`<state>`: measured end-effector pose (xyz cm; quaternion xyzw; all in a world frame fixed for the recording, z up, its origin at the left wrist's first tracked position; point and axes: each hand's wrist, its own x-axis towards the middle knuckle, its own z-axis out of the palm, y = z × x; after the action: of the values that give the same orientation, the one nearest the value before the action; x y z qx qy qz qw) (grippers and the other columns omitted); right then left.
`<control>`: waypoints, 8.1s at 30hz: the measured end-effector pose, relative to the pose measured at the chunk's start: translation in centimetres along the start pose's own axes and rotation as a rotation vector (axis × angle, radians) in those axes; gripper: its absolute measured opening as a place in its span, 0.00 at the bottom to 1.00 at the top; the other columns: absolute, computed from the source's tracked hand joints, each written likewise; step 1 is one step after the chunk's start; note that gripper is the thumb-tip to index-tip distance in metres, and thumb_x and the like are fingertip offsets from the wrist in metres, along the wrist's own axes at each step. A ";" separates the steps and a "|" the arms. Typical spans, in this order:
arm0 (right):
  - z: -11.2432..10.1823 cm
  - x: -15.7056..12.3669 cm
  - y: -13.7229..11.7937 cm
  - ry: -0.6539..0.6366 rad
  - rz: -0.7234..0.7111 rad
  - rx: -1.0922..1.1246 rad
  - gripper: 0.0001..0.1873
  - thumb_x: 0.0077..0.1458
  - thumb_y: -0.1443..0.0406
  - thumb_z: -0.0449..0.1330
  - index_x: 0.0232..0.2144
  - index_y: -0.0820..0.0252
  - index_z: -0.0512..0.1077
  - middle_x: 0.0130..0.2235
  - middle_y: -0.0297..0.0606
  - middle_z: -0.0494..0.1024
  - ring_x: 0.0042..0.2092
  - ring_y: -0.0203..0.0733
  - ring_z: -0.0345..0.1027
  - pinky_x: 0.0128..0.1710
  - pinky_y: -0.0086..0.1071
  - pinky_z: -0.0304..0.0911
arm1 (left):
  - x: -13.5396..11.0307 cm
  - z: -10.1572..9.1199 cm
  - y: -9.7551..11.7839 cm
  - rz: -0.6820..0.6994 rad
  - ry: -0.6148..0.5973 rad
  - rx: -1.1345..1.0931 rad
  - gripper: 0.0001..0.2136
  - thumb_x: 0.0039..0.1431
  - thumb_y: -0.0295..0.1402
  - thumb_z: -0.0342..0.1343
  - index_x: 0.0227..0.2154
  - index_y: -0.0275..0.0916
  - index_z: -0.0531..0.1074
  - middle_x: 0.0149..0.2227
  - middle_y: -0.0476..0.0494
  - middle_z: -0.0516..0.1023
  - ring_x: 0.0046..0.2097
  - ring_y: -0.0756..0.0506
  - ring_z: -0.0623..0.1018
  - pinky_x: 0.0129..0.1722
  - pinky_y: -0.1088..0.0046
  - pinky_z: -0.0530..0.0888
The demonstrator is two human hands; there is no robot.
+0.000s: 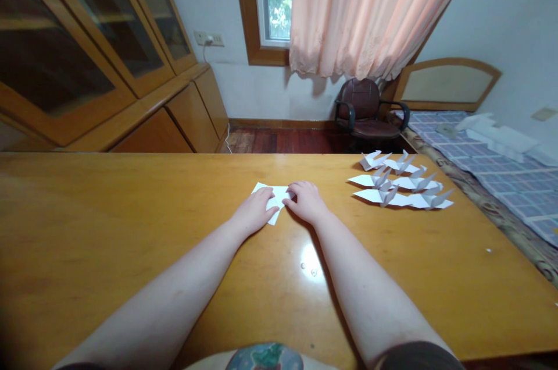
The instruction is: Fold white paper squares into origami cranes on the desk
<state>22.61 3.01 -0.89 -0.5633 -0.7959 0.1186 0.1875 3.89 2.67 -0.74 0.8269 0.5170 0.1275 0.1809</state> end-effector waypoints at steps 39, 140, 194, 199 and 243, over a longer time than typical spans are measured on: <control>1.0 0.5 2.9 -0.068 -0.103 0.135 0.10 0.46 0.56 0.68 0.26 0.55 0.78 0.42 0.38 0.75 0.45 0.46 0.64 0.49 0.43 0.56 | 0.2 0.7 -1.7 0.104 -0.217 0.111 0.29 0.62 0.42 0.44 0.65 0.44 0.47 0.67 0.44 0.50 0.68 0.41 0.45 0.65 0.50 0.40; 0.7 0.1 0.8 0.023 0.204 -0.181 0.12 0.58 0.59 0.57 0.44 0.49 0.76 0.49 0.38 0.76 0.50 0.49 0.62 0.52 0.47 0.50 | -0.3 -0.3 -0.2 0.273 -0.042 0.052 0.16 0.57 0.27 0.49 0.44 0.47 0.76 0.52 0.47 0.74 0.58 0.42 0.66 0.62 0.54 0.53; -0.1 0.0 -0.8 -0.121 0.062 0.229 0.07 0.46 0.67 0.64 0.18 0.59 0.72 0.39 0.36 0.78 0.35 0.36 0.70 0.35 0.29 0.61 | 0.6 -0.2 -0.5 0.105 0.023 0.085 0.05 0.61 0.32 0.51 0.34 0.40 0.71 0.40 0.45 0.76 0.45 0.44 0.72 0.56 0.61 0.60; 0.1 0.0 -0.8 -0.116 0.061 0.266 0.08 0.44 0.68 0.64 0.17 0.60 0.70 0.38 0.36 0.77 0.36 0.37 0.69 0.36 0.29 0.60 | 0.8 0.3 -0.8 0.088 0.043 0.059 0.03 0.59 0.32 0.53 0.35 0.41 0.71 0.41 0.46 0.76 0.47 0.44 0.72 0.57 0.59 0.58; 1.3 -0.4 -1.3 -0.028 -0.008 0.130 0.20 0.37 0.56 0.71 0.32 0.58 0.72 0.43 0.39 0.72 0.46 0.44 0.67 0.48 0.37 0.59 | 1.1 0.8 -1.5 0.009 0.097 -0.007 0.05 0.56 0.36 0.58 0.34 0.45 0.76 0.40 0.48 0.75 0.45 0.44 0.71 0.48 0.65 0.64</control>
<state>21.04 2.23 -1.62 -0.5450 -0.7914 0.1773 0.2128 3.45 4.18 -2.06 0.8212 0.5212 0.1702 0.1581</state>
